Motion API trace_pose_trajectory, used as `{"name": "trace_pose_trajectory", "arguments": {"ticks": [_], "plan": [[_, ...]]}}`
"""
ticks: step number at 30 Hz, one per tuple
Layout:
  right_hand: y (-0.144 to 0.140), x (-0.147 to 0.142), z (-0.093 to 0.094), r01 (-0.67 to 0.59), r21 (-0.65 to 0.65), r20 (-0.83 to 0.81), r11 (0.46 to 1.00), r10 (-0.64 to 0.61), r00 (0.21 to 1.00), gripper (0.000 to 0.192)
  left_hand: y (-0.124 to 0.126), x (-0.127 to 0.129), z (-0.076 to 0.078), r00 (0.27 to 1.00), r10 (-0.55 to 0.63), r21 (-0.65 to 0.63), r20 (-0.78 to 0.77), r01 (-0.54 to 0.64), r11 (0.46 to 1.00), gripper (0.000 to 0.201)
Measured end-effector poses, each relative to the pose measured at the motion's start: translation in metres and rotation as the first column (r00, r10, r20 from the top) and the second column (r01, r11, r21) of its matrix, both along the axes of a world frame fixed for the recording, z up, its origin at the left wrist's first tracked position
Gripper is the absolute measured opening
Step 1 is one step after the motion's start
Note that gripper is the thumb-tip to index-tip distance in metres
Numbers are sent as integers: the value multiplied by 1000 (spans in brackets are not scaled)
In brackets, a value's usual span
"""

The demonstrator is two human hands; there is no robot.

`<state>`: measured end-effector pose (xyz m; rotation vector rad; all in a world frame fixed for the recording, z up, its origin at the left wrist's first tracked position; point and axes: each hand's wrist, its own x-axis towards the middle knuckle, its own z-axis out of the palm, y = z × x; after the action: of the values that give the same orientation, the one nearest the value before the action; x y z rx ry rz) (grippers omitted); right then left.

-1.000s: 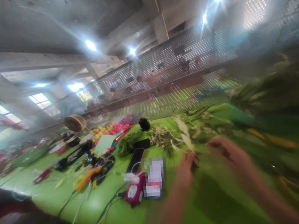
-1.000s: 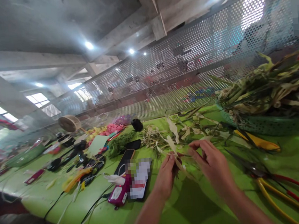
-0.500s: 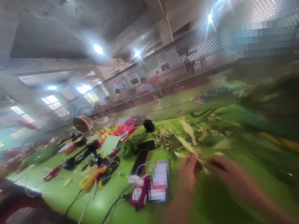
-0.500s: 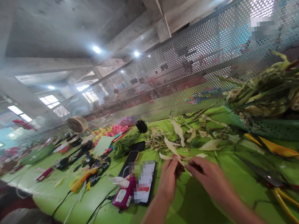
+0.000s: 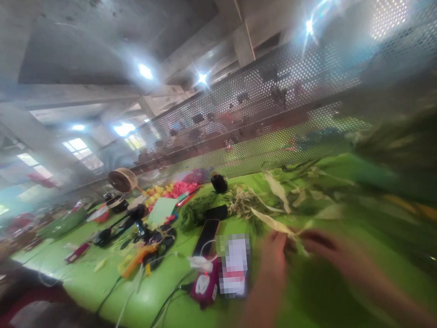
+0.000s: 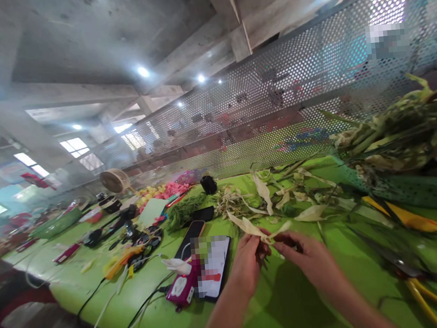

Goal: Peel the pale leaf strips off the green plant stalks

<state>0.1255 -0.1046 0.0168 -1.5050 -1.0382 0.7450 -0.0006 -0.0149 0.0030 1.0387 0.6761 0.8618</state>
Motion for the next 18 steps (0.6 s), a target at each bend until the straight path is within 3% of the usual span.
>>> {"name": "trace_pose_trajectory", "arguments": {"ticks": [4, 10, 15, 18], "plan": [[-1, 2, 9, -9, -5, -205, 1000, 8, 979, 36, -7, 5, 0, 997, -73, -34, 2, 73, 997, 30], [-1, 7, -6, 107, -52, -170, 993, -114, 979, 30, -13, 5, 7, 985, -169, -178, 37, 173, 969, 27], [1, 10, -14, 154, -23, -180, 988, -155, 971, 28, -19, 3, 11, 980, -187, -119, -63, 179, 977, 28], [-3, 10, -7, 143, 12, -197, 990, -138, 971, 26, -23, 5, 14, 964, -264, -102, -40, 259, 960, 30]]}}
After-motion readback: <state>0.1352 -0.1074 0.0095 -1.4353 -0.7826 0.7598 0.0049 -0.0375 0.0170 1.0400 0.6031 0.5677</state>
